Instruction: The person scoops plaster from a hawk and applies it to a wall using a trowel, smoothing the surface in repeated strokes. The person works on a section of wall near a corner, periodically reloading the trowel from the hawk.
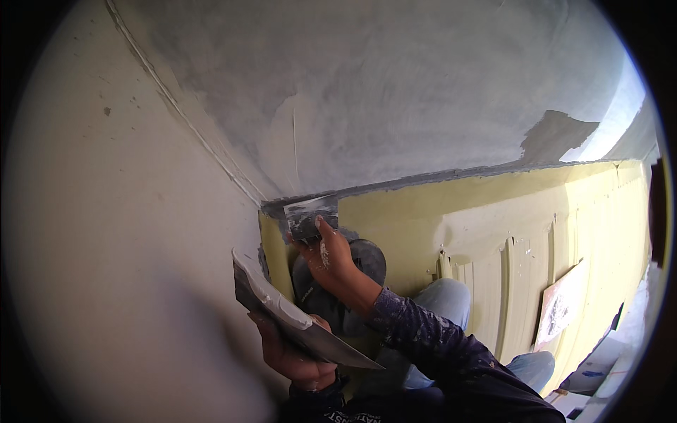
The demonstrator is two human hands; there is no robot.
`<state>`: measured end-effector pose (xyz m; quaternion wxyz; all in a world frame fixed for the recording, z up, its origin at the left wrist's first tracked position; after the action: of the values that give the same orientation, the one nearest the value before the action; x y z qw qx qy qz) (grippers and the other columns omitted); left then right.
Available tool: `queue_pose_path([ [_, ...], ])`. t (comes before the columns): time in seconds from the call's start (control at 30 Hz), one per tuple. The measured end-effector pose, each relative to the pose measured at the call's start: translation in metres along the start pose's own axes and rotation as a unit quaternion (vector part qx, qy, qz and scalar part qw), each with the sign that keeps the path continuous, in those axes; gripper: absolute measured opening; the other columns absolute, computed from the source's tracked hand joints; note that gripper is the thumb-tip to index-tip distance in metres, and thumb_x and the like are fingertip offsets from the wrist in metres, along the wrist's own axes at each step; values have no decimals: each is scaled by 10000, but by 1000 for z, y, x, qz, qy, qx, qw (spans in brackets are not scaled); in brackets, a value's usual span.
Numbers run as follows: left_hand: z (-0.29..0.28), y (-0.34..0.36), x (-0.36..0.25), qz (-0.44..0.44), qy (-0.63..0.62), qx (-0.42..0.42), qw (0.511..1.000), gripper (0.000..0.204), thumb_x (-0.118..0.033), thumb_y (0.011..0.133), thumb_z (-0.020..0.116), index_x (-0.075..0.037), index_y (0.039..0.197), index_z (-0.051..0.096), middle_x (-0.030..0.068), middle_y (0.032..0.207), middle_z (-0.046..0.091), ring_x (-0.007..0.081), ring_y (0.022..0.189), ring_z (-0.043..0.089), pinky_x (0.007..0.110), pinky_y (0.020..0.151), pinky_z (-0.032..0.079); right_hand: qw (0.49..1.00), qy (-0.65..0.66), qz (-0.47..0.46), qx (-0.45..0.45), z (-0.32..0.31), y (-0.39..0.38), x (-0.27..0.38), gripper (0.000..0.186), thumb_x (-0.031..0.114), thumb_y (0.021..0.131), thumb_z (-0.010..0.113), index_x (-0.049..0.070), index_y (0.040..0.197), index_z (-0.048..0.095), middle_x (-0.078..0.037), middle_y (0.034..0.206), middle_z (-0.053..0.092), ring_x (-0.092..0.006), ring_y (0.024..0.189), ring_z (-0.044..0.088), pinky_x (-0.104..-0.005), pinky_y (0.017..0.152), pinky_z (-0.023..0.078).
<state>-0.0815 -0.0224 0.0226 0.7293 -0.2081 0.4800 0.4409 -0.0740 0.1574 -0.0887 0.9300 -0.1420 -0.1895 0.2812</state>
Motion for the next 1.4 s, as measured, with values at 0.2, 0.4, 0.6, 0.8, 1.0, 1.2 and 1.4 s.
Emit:
queue_pose_path([
  [0.2, 1, 17, 9, -25, -112, 94, 989, 601, -170, 954, 548, 38, 1480, 345, 160, 1121, 605, 204, 846, 655, 293, 604, 505, 999, 29, -15, -12, 4, 29, -18, 228, 218, 1071, 464, -2, 1098, 516, -99, 1057, 559, -196, 963, 582, -455, 981, 547],
  [0.4, 11, 18, -17, 139, 260, 67, 953, 756, -297, 968, 565, 79, 1542, 248, 285, 1475, 425, 415, 1204, 553, 439, 1018, 472, 999, -38, -24, 30, 25, 74, -27, 213, 291, 1081, 399, 125, 1181, 487, -60, 1030, 583, -203, 937, 587, -396, 882, 506],
  [0.6, 30, 18, -25, 188, 101, 160, 964, 890, -382, 916, 663, 107, 1531, 245, 321, 1438, 458, 332, 1202, 571, 420, 978, 482, 993, -59, 0, 100, 57, 91, -14, 253, 315, 1037, 450, 189, 1257, 458, -40, 1176, 517, -205, 1095, 515, -461, 941, 461],
  [0.8, 11, 19, -8, 65, 123, 109, 984, 711, -352, 1008, 538, 118, 1495, 322, 325, 1385, 506, 324, 1115, 614, 407, 930, 515, 973, 6, -67, 220, 120, 79, 10, 349, 287, 1039, 455, 173, 1368, 428, -82, 1359, 455, -262, 1272, 441, -512, 1057, 385],
  [1.0, 27, 18, -4, 117, 120, 179, 969, 657, -296, 1013, 511, 106, 1498, 323, 281, 1414, 496, 295, 1129, 605, 376, 899, 523, 941, -122, -127, 290, 134, 14, 60, 412, 227, 1039, 464, 128, 1431, 382, -128, 1426, 412, -293, 1316, 423, -472, 1086, 376],
  [1.2, 26, 23, 8, 237, 203, 239, 919, 607, -240, 1019, 483, 94, 1500, 324, 236, 1443, 485, 266, 1143, 595, 345, 867, 532, 748, -415, -369, 363, 119, -96, 124, 482, 167, 1039, 473, 82, 1494, 337, -175, 1494, 370, -324, 1360, 405, -431, 1116, 367],
  [1.4, 27, 18, 46, -64, 26, 262, 963, 563, -210, 1025, 469, 45, 1511, 342, 207, 1471, 469, 246, 1121, 602, 287, 692, 548, 574, -556, -440, 410, 92, -183, 157, 552, 105, 1029, 495, 47, 1543, 305, -220, 1536, 346, -358, 1390, 396, -406, 1135, 366],
])
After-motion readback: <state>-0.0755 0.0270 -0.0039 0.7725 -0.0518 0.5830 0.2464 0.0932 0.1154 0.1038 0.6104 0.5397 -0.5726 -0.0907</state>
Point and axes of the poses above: each hand's wrist, its own y-axis towards the middle knuckle, its own z-axis out of the palm, x = y × z, the point moved 6 cm from there along y, towards the middle knuckle
